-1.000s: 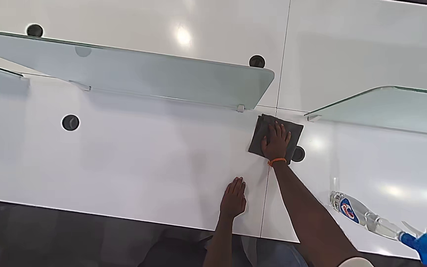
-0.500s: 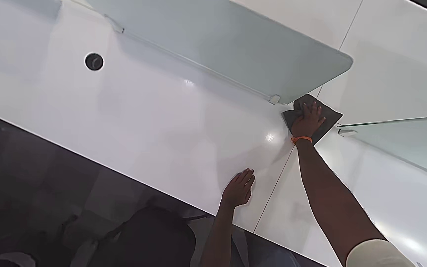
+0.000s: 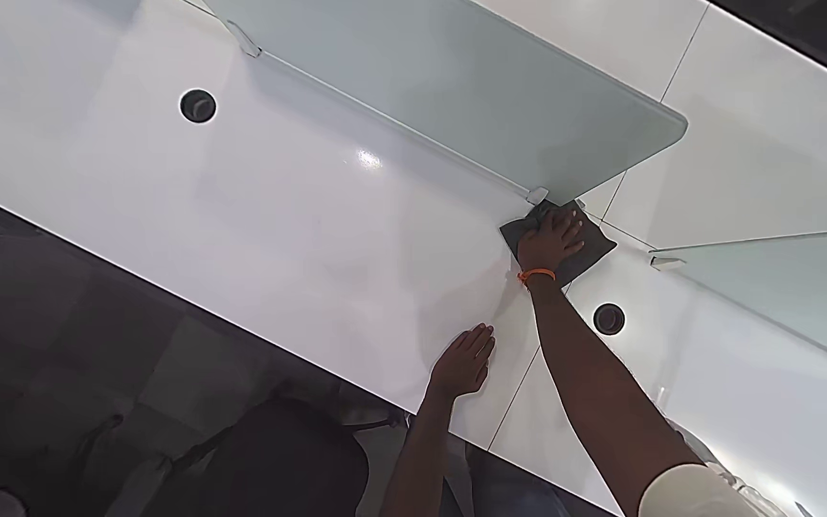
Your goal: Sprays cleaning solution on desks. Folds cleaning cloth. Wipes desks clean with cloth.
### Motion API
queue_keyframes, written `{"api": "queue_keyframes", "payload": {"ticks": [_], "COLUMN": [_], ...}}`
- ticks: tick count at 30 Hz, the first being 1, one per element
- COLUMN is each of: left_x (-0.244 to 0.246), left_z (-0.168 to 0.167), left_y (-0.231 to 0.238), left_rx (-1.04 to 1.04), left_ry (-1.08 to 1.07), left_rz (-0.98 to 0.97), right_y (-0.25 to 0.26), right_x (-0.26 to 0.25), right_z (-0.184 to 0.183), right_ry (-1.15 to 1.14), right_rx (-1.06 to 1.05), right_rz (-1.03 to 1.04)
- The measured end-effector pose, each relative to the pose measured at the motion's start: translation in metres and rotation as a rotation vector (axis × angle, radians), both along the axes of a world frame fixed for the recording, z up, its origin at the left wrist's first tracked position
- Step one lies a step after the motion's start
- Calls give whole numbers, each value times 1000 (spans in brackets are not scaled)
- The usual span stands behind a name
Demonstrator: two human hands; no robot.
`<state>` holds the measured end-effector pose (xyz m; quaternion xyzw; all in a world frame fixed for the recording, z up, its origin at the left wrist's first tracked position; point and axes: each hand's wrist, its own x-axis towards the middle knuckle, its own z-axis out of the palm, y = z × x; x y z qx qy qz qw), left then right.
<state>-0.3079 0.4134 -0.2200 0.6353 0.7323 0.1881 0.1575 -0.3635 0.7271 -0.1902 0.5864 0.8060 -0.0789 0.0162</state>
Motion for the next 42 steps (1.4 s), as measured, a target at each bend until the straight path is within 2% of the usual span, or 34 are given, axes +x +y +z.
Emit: {"api": "queue_keyframes", "payload": {"ticks": [6,11,15,18,21,25,28,31,36,39,42], "left_x": [-1,-3,-1,-3,-2,-2,-3,-2,-4,-3,-2], "left_z": [1,1,2,0,4,4,3,2,3,3,3], "left_y": [0,1,0,0,-2,-3,-3,-5,-9,-6,-3], "left_rx": [2,16,21,45,79,108,108,125,155,134,57], "left_ry": [2,-35,-66,-76,-103,-123,-118,-133,-139,-122,-85], "left_rz": [-8,-2,-3,0,28,54,34,9,-17,21,66], "right_y": [-3,-23,-67,-94,-143,-214,-246,-240,-195,-155,-115], "right_x": [-12,21,78,107,152,212,232,222,187,158,122], "right_z": [-9,-12,-6,-15,-15,-11,-14,-9,0,6,6], "right_ry": [-6,93,132,104,77,128,180,156,43,9,-14], "right_rx": [13,39,-41,-35,-46,-53,-27,-85,-275,-381,-362], "right_rz": [24,281,550,549,542,567,640,743,936,1023,1096]}}
